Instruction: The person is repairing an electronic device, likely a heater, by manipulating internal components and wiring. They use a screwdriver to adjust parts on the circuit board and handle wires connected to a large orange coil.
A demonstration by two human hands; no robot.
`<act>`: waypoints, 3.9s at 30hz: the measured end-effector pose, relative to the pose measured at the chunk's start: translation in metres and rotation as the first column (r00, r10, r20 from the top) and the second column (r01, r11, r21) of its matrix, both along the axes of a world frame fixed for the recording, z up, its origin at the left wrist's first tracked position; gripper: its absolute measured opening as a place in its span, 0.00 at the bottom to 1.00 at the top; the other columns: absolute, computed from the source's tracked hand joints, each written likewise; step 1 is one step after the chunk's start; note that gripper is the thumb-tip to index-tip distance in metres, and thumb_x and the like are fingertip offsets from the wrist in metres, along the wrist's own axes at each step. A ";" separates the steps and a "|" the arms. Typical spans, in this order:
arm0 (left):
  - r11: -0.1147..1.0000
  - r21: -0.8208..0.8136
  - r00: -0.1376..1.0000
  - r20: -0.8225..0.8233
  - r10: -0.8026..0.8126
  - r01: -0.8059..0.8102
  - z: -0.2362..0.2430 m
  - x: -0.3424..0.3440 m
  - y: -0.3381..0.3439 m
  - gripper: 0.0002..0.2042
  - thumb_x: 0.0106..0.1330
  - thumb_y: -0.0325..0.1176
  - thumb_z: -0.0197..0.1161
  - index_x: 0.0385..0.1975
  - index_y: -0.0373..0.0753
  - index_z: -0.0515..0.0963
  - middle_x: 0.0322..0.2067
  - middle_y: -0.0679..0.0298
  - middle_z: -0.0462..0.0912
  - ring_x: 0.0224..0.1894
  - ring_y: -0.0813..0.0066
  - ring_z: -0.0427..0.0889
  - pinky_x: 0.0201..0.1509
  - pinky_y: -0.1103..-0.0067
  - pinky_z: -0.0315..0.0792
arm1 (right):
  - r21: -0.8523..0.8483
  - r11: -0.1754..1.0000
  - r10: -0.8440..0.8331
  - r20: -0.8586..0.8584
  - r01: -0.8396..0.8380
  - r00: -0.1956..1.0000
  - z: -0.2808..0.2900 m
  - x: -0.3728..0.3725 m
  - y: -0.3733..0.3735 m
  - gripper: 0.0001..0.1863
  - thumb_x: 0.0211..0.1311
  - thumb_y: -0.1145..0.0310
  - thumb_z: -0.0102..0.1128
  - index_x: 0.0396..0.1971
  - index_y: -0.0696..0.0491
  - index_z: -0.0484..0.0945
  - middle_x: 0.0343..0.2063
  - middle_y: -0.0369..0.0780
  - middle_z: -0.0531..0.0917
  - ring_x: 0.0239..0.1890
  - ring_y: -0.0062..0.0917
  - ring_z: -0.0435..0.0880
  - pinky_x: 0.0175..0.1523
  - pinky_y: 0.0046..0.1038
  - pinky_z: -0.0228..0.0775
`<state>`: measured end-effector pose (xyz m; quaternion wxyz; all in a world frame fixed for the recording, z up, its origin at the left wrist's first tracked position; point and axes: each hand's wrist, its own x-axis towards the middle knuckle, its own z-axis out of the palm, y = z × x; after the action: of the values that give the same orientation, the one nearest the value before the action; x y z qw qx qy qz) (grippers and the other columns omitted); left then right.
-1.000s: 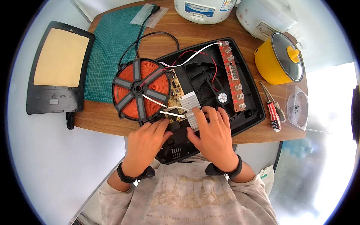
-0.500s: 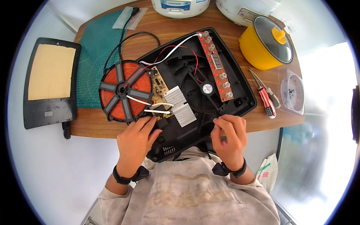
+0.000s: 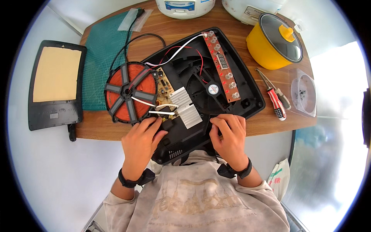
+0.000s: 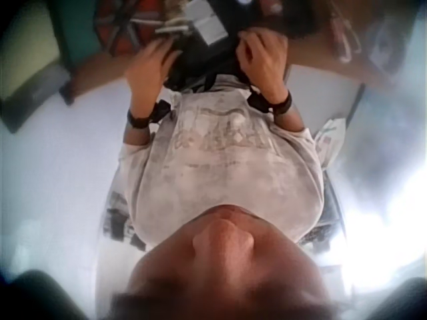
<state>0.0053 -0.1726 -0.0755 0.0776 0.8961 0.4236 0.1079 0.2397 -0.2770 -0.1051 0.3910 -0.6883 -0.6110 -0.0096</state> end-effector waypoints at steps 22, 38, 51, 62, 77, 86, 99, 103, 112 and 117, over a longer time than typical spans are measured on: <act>0.999 0.014 0.999 0.038 0.029 -0.030 -0.005 -0.002 -0.002 0.18 0.57 0.43 0.74 0.46 0.47 0.87 0.41 0.76 0.84 0.32 0.72 0.81 0.32 0.75 0.76 | -0.155 0.988 0.034 0.070 -0.023 0.997 0.008 -0.001 0.002 0.08 0.53 0.79 0.65 0.34 0.54 0.82 0.31 0.36 0.82 0.33 0.30 0.80 0.48 0.33 0.65; 0.998 -0.033 0.996 0.066 0.058 -0.056 -0.006 -0.004 -0.002 0.19 0.58 0.45 0.73 0.50 0.50 0.86 0.43 0.78 0.83 0.33 0.76 0.80 0.31 0.78 0.75 | -0.141 0.988 0.050 -0.084 -0.062 0.995 0.019 -0.009 0.013 0.13 0.48 0.81 0.68 0.36 0.54 0.84 0.35 0.39 0.83 0.33 0.32 0.80 0.43 0.32 0.71; 0.992 -0.115 0.987 0.146 0.069 -0.052 -0.011 -0.006 -0.001 0.20 0.59 0.42 0.73 0.51 0.47 0.85 0.45 0.73 0.84 0.35 0.72 0.80 0.34 0.76 0.77 | -0.372 0.921 0.214 0.225 -0.119 0.951 0.034 -0.023 0.037 0.24 0.54 0.64 0.75 0.52 0.53 0.81 0.43 0.36 0.82 0.36 0.31 0.74 0.42 0.33 0.64; 0.988 -0.151 0.985 0.159 0.062 -0.038 -0.011 -0.007 -0.002 0.20 0.58 0.40 0.74 0.51 0.45 0.85 0.45 0.72 0.84 0.34 0.70 0.79 0.34 0.76 0.77 | -0.368 0.920 0.241 0.247 -0.139 0.939 0.030 -0.022 0.042 0.29 0.50 0.60 0.78 0.53 0.54 0.83 0.42 0.35 0.84 0.36 0.30 0.74 0.44 0.32 0.62; 0.989 -0.146 0.990 0.138 -0.003 0.024 -0.010 -0.009 0.003 0.22 0.58 0.38 0.73 0.53 0.42 0.81 0.48 0.71 0.82 0.39 0.73 0.79 0.35 0.79 0.80 | -0.352 0.918 0.272 0.219 -0.185 0.937 0.027 -0.019 0.043 0.26 0.47 0.61 0.80 0.49 0.49 0.86 0.39 0.37 0.81 0.36 0.31 0.74 0.43 0.34 0.61; 0.988 -0.152 0.986 0.165 0.021 0.004 -0.009 -0.008 0.003 0.22 0.56 0.36 0.75 0.52 0.42 0.82 0.46 0.70 0.83 0.37 0.71 0.80 0.35 0.77 0.80 | -0.333 0.927 0.250 0.202 -0.174 0.947 0.025 -0.020 0.042 0.26 0.48 0.62 0.80 0.49 0.49 0.86 0.39 0.37 0.81 0.36 0.31 0.74 0.43 0.34 0.62; 0.988 -0.153 0.992 0.127 0.013 0.007 -0.010 -0.008 0.003 0.21 0.57 0.39 0.74 0.52 0.43 0.82 0.46 0.73 0.82 0.38 0.73 0.80 0.33 0.77 0.81 | -0.344 0.921 0.257 0.183 -0.183 0.949 0.026 -0.019 0.041 0.26 0.50 0.61 0.79 0.51 0.49 0.85 0.38 0.36 0.81 0.36 0.31 0.74 0.43 0.34 0.62; 0.990 -0.139 0.991 0.135 0.005 0.014 -0.009 -0.008 0.004 0.22 0.57 0.39 0.74 0.52 0.43 0.82 0.46 0.73 0.82 0.37 0.73 0.80 0.34 0.77 0.81 | -0.333 0.926 0.250 0.187 -0.178 0.950 0.024 -0.018 0.040 0.25 0.50 0.61 0.79 0.51 0.48 0.85 0.38 0.36 0.81 0.37 0.31 0.74 0.43 0.34 0.62; 0.989 -0.151 0.989 0.145 0.018 0.004 -0.009 -0.008 0.003 0.21 0.57 0.38 0.73 0.52 0.43 0.82 0.46 0.72 0.82 0.38 0.72 0.80 0.35 0.76 0.82 | -0.310 0.935 0.238 0.185 -0.173 0.953 0.022 -0.019 0.040 0.26 0.49 0.61 0.79 0.50 0.48 0.85 0.38 0.35 0.81 0.36 0.31 0.74 0.42 0.34 0.61; 0.988 -0.152 0.986 0.163 0.019 0.006 -0.009 -0.007 0.003 0.21 0.57 0.38 0.73 0.51 0.43 0.82 0.46 0.72 0.82 0.38 0.71 0.80 0.36 0.76 0.82 | -0.308 0.933 0.249 0.186 -0.184 0.950 0.022 -0.017 0.042 0.25 0.48 0.61 0.79 0.50 0.48 0.85 0.37 0.35 0.81 0.36 0.31 0.74 0.41 0.34 0.61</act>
<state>-0.0015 -0.1691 -0.0849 0.1799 0.8743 0.4255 0.1491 0.2227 -0.2355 -0.0832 0.2150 -0.6602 -0.7182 0.0455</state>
